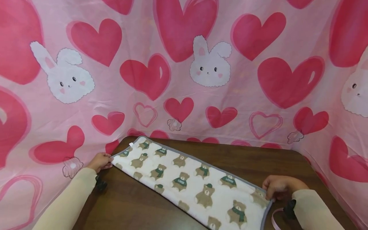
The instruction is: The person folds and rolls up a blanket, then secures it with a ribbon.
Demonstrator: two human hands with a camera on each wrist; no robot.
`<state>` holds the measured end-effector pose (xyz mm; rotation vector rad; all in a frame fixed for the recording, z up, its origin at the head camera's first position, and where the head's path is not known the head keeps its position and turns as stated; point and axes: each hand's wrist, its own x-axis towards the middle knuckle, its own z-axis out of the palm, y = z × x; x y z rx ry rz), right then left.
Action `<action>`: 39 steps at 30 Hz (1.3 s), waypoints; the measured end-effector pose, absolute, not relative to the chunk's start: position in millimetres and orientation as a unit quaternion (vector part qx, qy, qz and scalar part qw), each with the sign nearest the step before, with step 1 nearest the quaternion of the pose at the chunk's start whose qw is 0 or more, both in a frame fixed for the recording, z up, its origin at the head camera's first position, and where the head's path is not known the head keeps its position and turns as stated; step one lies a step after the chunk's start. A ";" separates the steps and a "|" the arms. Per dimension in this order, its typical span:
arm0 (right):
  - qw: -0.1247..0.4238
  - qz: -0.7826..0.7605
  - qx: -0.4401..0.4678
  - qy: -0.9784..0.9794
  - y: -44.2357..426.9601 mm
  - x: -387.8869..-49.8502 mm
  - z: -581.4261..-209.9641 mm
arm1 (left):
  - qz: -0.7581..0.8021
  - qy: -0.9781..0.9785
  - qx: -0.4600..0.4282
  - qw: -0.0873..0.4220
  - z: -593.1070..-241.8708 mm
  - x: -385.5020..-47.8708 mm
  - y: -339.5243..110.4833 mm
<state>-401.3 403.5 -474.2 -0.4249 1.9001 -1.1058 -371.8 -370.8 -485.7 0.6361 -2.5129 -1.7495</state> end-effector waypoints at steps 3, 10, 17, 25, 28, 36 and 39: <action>0.465 -0.442 -0.177 0.747 403.8 -398.8 -473.0 | -0.556 -0.806 0.201 0.009 -487.1 -374.4 -371.3; 0.484 -0.401 -0.176 0.757 400.9 -389.1 -470.2 | -0.554 -0.806 0.206 0.013 -488.1 -377.7 -368.8; 0.493 -0.399 -0.150 0.758 402.0 -380.0 -468.6 | -0.542 -0.814 0.209 0.015 -487.2 -374.0 -364.8; 0.478 -0.419 -0.157 0.756 403.3 -372.9 -469.8 | -0.529 -0.822 0.212 0.021 -490.8 -374.4 -363.6; 0.467 -0.442 -0.179 0.744 403.7 -371.8 -469.3 | -0.513 -0.834 0.202 0.023 -493.0 -373.9 -363.0; 0.366 -0.455 -0.204 0.785 401.9 -376.7 -465.6 | -0.425 -0.889 0.167 0.036 -487.1 -369.8 -350.0; 0.357 -0.458 -0.183 0.794 400.7 -376.6 -463.4 | -0.334 -0.929 0.152 0.042 -478.1 -367.5 -336.1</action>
